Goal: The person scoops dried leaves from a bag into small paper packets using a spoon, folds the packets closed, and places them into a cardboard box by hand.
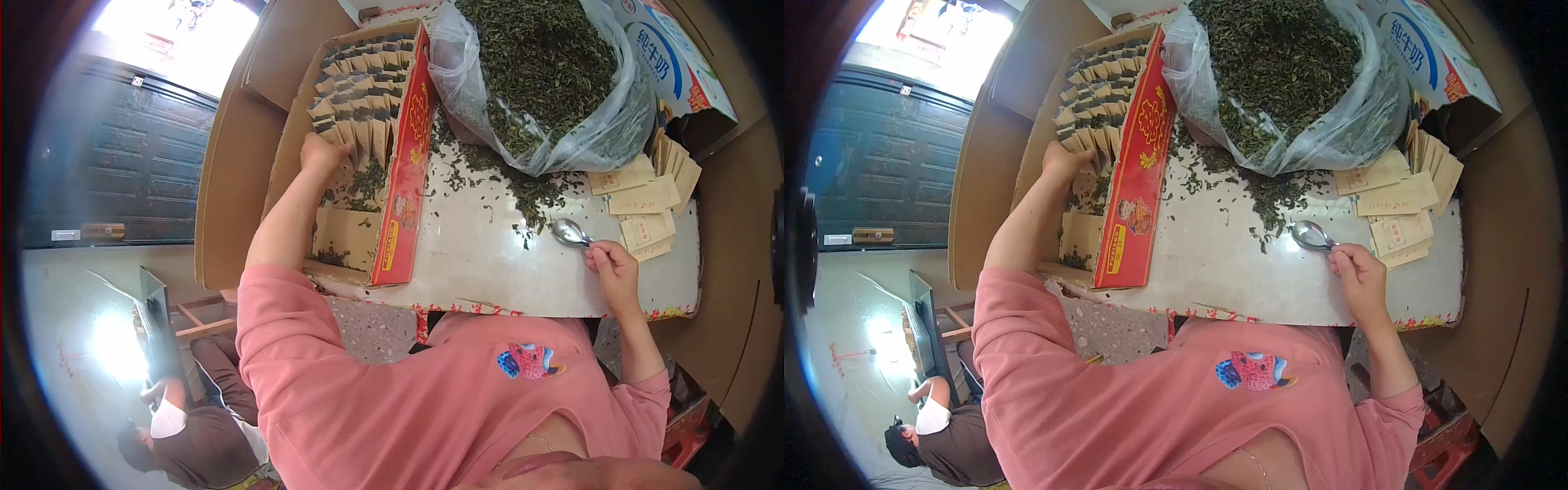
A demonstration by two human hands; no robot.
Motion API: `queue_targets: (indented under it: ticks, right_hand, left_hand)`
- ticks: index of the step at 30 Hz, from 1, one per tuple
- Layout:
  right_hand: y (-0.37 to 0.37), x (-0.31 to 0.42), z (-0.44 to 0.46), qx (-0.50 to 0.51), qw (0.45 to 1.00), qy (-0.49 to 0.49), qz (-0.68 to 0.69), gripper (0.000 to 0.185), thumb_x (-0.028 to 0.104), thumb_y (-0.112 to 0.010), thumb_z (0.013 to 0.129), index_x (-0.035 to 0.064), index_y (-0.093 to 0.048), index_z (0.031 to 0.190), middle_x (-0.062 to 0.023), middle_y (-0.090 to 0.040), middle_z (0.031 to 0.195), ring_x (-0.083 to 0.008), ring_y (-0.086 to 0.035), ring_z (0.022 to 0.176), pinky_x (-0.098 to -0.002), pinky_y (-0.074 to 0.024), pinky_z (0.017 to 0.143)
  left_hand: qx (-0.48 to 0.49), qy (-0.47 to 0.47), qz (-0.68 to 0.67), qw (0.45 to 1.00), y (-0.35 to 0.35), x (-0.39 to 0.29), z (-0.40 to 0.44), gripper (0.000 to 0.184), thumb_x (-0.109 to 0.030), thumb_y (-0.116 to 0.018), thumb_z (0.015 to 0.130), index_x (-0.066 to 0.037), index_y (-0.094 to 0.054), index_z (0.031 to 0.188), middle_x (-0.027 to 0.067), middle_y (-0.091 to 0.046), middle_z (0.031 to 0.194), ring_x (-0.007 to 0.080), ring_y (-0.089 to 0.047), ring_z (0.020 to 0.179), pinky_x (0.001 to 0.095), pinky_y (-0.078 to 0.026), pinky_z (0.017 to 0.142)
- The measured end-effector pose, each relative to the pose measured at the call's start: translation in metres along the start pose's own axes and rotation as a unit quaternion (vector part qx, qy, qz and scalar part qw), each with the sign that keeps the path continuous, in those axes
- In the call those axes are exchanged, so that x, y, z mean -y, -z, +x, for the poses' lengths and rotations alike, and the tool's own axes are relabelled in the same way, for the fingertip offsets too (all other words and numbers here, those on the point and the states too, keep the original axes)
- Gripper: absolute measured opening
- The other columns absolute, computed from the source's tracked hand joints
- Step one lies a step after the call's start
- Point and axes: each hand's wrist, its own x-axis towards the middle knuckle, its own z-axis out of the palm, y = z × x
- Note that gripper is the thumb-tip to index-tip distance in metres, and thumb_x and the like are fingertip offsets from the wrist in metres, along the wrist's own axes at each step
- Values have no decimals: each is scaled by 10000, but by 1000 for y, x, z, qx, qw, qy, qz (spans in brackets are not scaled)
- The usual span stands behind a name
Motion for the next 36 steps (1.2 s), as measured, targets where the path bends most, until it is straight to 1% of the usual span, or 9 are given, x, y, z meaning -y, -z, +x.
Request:
queue_targets:
  ticks: [13, 17, 20, 22, 23, 25, 30, 34, 36]
  right_hand:
    - [-1, 0, -3, -7, 1000, 3, 0, 152, 90, -572, 947, -22, -643, 1020, -63, -676, 890, -98, -624, 786, -240, -522, 739]
    - [0, -4, -3, -17, 999, 26, -9, 143, 76, -573, 941, -26, -647, 1008, -61, -675, 882, -98, -622, 778, -239, -520, 737]
    - [0, -8, -5, -26, 998, 62, 0, 138, 64, -571, 936, -30, -648, 1001, -61, -672, 868, -97, -619, 768, -233, -515, 733]
    - [-1, -3, -6, -16, 996, 84, 1, 137, 53, -571, 930, -34, -645, 1006, -62, -671, 858, -100, -620, 770, -234, -508, 723]
    - [-1, -4, -5, -21, 996, 83, 3, 137, 53, -571, 930, -34, -645, 1006, -62, -671, 858, -100, -620, 770, -234, -508, 723]
    - [-2, -6, -5, -21, 995, 96, -15, 130, 42, -576, 918, -41, -647, 989, -70, -673, 847, -112, -624, 772, -246, -505, 714]
    - [-1, 5, -6, -31, 993, 106, -47, 121, 44, -585, 900, -38, -654, 958, -96, -677, 841, -136, -634, 772, -267, -505, 703]
    - [24, 21, -5, -93, 970, 165, -152, 116, 50, -593, 893, -21, -659, 957, -116, -676, 823, -160, -645, 749, -267, -502, 689]
    - [45, 16, 2, -141, 955, 187, -182, 113, 44, -594, 890, -20, -658, 957, -124, -673, 822, -185, -651, 741, -284, -502, 678]
  left_hand:
    - [77, -35, -135, 987, -18, 37, 30, 506, -133, -807, 609, 70, -628, 1037, 161, -681, 968, 252, -677, 842, 363, -538, 734]
    - [123, -3, -78, 989, 31, -16, -18, 490, -100, -767, 624, 80, -623, 1057, 186, -673, 978, 253, -671, 863, 335, -528, 721]
    - [-30, -59, -19, 998, 38, -28, -37, 536, -126, -761, 656, 78, -589, 1121, 179, -647, 1044, 222, -644, 910, 327, -517, 759]
    - [-204, -215, 95, 950, 48, -40, -48, 543, -141, -751, 713, 44, -561, 1187, 167, -612, 1101, 203, -617, 949, 326, -502, 807]
    - [-203, -221, 95, 949, 53, -54, -59, 543, -141, -751, 713, 44, -561, 1187, 167, -612, 1101, 203, -617, 949, 326, -502, 807]
    - [-49, -306, -107, 945, 55, -97, -101, 476, -132, -723, 773, -12, -569, 1208, 148, -598, 1117, 219, -617, 938, 336, -500, 827]
    - [228, -467, -51, 853, 14, -192, -201, 434, -135, -697, 820, -21, -572, 1219, 144, -614, 1118, 203, -636, 922, 325, -517, 814]
    - [289, -590, 14, 754, -62, -228, -234, 453, -162, -684, 799, 38, -560, 1186, 226, -585, 1135, 332, -603, 1031, 394, -493, 884]
    - [288, -572, 22, 767, -89, -247, -244, 451, -142, -668, 792, 45, -547, 1184, 240, -578, 1122, 353, -590, 1034, 406, -490, 883]
